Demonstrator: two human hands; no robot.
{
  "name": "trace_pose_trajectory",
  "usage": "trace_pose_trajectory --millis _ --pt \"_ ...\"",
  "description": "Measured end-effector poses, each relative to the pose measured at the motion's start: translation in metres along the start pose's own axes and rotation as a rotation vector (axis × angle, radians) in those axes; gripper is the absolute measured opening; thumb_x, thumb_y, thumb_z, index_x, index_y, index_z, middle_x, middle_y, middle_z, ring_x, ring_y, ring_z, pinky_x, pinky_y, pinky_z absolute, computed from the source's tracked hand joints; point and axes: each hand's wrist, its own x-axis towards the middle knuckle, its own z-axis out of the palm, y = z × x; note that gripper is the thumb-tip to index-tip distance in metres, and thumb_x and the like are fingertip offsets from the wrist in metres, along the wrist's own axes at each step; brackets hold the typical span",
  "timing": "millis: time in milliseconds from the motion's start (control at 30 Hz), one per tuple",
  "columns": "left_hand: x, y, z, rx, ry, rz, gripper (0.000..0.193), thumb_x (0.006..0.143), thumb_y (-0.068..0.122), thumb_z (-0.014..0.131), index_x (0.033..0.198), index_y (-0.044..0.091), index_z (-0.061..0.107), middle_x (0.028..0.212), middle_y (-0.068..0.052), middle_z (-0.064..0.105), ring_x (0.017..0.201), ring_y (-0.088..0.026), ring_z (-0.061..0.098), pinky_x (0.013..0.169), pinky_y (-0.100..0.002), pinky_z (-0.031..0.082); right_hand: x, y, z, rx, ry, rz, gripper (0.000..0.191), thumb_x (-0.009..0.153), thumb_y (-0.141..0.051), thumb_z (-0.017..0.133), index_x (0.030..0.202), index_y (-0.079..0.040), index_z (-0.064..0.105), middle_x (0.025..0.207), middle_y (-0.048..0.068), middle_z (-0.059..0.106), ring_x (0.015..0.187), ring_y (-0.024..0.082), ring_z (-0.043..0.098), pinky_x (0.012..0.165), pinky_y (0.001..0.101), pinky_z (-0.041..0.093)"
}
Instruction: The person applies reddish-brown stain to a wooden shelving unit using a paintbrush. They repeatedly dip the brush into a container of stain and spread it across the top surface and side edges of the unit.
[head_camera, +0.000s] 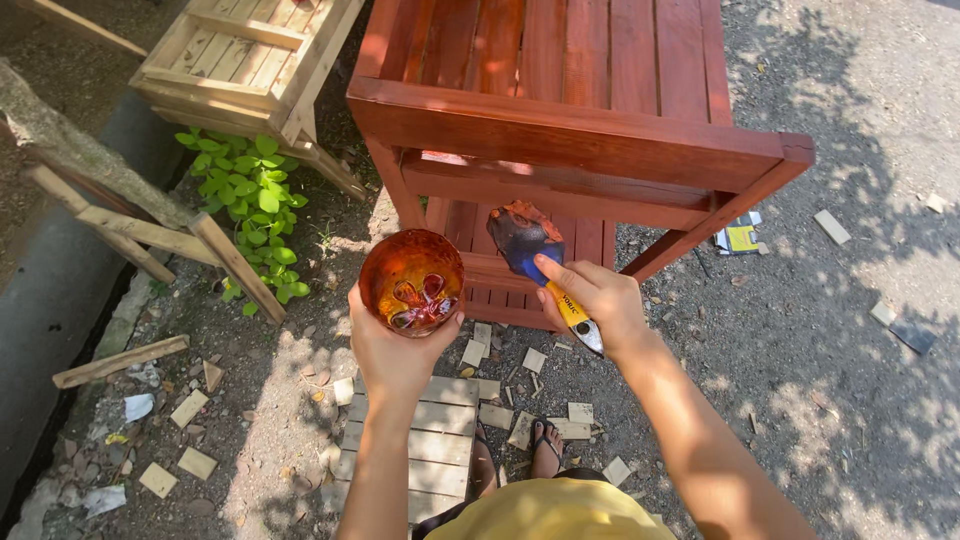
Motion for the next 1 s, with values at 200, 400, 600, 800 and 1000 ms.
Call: trace_pose_trajectory --millis 200,400,600,800,1000 --pt "-0.003 -0.004 -0.021 -0.023 0.049 0.057 0.089 0.059 0.014 0.096 0.136 0.003 0.052 0.124 -0.014 0.066 0.113 -0.026 0.069 0.097 -0.036 0.057 0.053 0.015 0.018 -0.13 -0.229 -0.406 0.051 0.077 -0.018 0.08 0.127 -0.022 0.069 0.1 0.01 0.07 0.082 0.027 0.07 0.062 0.0382 0.057" --pt "0.005 -0.006 -0.019 0.009 0.042 0.013 0.096 0.055 0.017 0.097 0.137 0.005 0.048 0.126 -0.014 0.065 0.115 -0.026 0.068 0.097 -0.037 0.057 0.116 0.007 0.07 -0.219 -0.35 -0.544 0.056 0.077 -0.014 0.071 0.132 -0.02 0.066 0.112 0.013 0.069 0.099 0.03 0.071 0.073 0.0403 0.06" --pt "0.023 -0.009 -0.011 0.026 0.028 0.02 0.098 0.056 0.02 0.098 0.138 0.007 0.046 0.127 -0.014 0.064 0.116 -0.029 0.067 0.097 -0.039 0.056 0.093 0.043 0.024 -0.262 -0.349 -0.514 0.05 0.076 -0.018 0.072 0.126 -0.016 0.067 0.114 0.016 0.07 0.098 0.031 0.071 0.074 0.0428 0.06" --pt "0.031 -0.01 -0.015 0.005 0.039 -0.021 0.094 0.054 0.018 0.097 0.135 0.007 0.05 0.123 -0.013 0.066 0.113 -0.028 0.069 0.095 -0.038 0.057 0.039 0.08 -0.016 -0.288 -0.205 -0.492 0.049 0.078 -0.02 0.073 0.126 -0.018 0.065 0.11 0.02 0.07 0.09 0.031 0.073 0.07 0.0406 0.061" --pt "0.025 -0.006 -0.023 -0.019 0.086 0.009 0.093 0.053 0.014 0.096 0.134 0.005 0.052 0.122 -0.013 0.067 0.113 -0.027 0.069 0.097 -0.038 0.057 0.099 0.025 0.098 -0.261 -0.333 -0.478 0.053 0.077 -0.022 0.072 0.128 -0.011 0.066 0.114 0.019 0.069 0.101 0.032 0.071 0.078 0.0412 0.06"
